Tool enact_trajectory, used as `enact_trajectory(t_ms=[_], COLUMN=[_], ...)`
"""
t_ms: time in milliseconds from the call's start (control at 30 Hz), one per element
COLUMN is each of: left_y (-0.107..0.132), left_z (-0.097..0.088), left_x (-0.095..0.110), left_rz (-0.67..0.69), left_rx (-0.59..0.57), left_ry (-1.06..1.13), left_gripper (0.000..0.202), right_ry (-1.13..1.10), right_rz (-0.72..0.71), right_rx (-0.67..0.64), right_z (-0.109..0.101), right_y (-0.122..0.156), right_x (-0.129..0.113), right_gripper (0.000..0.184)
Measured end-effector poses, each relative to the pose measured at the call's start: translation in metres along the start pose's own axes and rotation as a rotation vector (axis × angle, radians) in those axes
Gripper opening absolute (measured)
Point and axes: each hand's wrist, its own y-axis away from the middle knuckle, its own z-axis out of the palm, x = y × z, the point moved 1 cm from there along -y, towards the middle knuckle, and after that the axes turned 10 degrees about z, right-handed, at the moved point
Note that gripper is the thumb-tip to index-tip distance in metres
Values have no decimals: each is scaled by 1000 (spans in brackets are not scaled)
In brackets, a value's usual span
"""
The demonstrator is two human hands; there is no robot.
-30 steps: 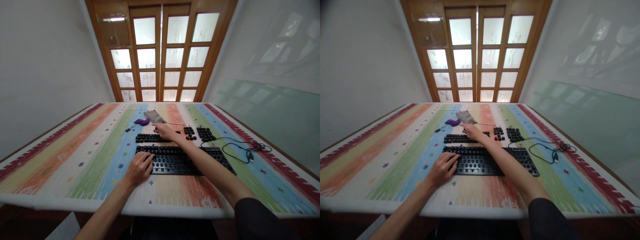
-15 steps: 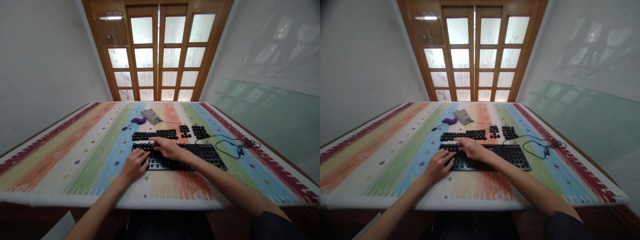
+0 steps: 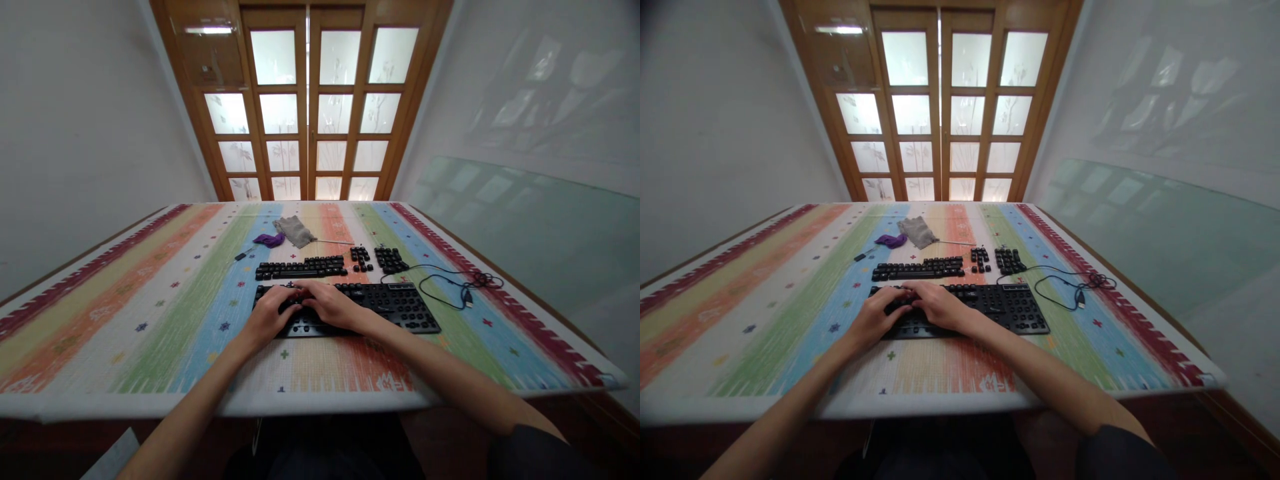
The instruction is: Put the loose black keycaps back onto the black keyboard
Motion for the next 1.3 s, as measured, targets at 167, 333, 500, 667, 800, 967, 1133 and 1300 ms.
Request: enact_trajectory(t_ms=[167,333,500,667,800,967,1133,1300], left_y=[-1,-1,-2,-2,-1,0,-2,-1], left_z=[2,3,1,1,1,2,3,5], left_x=[-1,-1,0,0,0,-1,-1,-3], left_rz=[2,-24,-23,-30,-28,-22,51,75], left_rx=[-20,-42,-46,-39,-33,-32,-59,-74], left_ry=[36,28,49,54,41,17,-29,-25], left_gripper=[18,9,8,7,7,9,11,19], right_ry=[-17,14,88,131,132,86,66,63], right_rz=[31,28,0,-86,-76,-18,39,-20], right_rx=[20,39,57,82,99,75,127,124], right_z=[4,7,5,3,-2,-9,-9,0], right_y=[2,5,8,14,17,17,17,17], right_x=[2,3,3,3,0,-6,-5,-2], right_gripper=[46,36,15,16,13,19,16,13])
